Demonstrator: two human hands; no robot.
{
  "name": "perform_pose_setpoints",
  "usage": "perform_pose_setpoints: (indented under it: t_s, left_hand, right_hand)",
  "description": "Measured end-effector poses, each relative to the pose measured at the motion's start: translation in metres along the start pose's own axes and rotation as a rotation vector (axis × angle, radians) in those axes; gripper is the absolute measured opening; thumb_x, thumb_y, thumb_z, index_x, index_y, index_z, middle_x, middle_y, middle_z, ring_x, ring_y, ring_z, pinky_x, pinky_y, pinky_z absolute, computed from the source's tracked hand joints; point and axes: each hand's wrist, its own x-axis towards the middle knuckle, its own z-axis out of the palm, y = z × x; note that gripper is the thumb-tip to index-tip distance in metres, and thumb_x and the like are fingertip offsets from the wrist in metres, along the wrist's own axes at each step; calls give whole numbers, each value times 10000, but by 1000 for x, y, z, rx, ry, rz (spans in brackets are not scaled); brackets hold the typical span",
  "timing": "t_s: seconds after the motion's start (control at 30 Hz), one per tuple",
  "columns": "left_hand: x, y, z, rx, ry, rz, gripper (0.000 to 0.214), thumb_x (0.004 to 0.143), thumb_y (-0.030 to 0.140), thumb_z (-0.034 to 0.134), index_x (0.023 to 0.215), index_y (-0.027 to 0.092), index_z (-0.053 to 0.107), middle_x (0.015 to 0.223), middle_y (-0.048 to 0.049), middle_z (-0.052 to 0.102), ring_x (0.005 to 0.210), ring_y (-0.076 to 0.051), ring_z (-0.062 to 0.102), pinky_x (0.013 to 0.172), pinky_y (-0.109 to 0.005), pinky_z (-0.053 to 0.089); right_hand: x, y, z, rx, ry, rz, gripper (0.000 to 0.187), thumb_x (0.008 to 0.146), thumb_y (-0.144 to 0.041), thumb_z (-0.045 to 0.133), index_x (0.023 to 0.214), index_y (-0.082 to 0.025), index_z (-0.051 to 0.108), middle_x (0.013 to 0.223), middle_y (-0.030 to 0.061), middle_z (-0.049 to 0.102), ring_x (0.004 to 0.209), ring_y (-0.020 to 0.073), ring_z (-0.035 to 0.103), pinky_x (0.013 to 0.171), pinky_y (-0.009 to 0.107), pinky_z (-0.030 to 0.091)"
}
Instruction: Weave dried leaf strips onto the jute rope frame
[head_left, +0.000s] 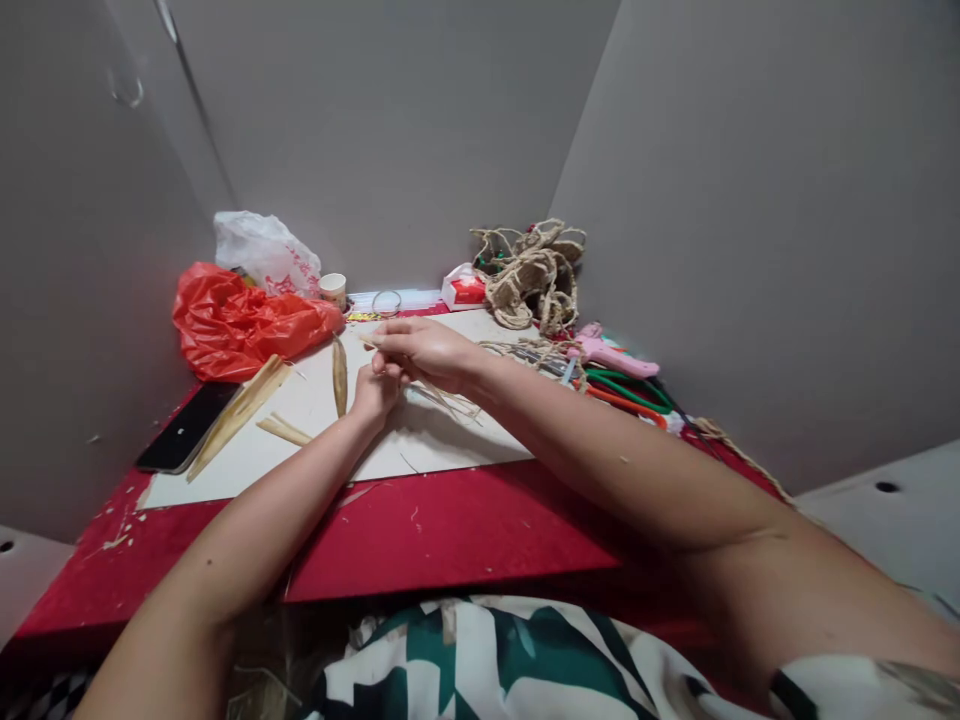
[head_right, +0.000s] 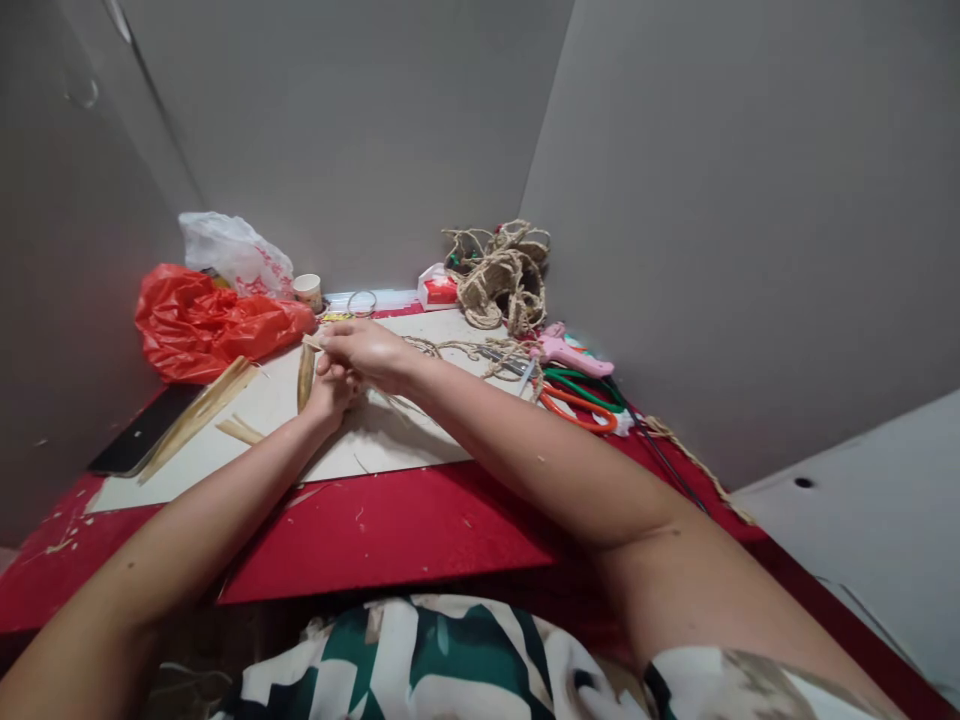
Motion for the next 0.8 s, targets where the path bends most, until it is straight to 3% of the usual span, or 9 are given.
perform_pose_setpoints:
  t_s: [0.07,0.17,0.33,0.6,0.7,0.8]
  left_hand:
    - [-2,-2,1,5,1,28,127,828,240,577,794,122,609,708,-12,607,560,-78,538,510,-196,437]
    - [-3,2,1,-1,-2,39,160,780,170,569,628,137,533,443,62,434,341,-21,315,357,-156,213]
    - [-4,11,1,-41,-38,-1,159,780,221,570,650,154,508,425,80,395,297,-11,228,333,-162,107]
    - [-5,12,-1,-30,-91,2,202,772,253,599,635,154,489,470,58,450,309,-2,241,333,-162,107]
    - [-3,12,0,-21,-86,-8,193,751,266,625,653,158,497,449,75,406,308,-4,221,331,-158,97]
    - [-1,14,0,-12,-70,-31,197,730,262,642,656,163,488,413,102,317,308,-8,195,334,-152,97]
  right_hand:
    - [-10,8,-16,109,-13,57,169,871,-132,476,705,-141,506,670,33,619,488,73,496,439,182,355]
    - [-16,21,-34,126,41,80,130,832,-126,537,704,-143,521,670,37,630,545,87,545,481,181,392]
    - [-7,37,-51,-96,246,-38,124,757,-140,630,646,-127,576,513,-47,517,447,39,408,437,157,317]
    - [-3,53,-54,6,211,108,125,787,-115,593,692,-154,522,601,-7,618,457,69,502,400,178,357]
    - [0,51,-60,10,256,75,89,775,-68,583,757,-148,549,632,-10,627,449,63,485,398,179,350]
    - [5,51,-70,-70,351,-12,44,773,-90,601,765,-129,583,595,-20,598,398,46,385,374,188,282]
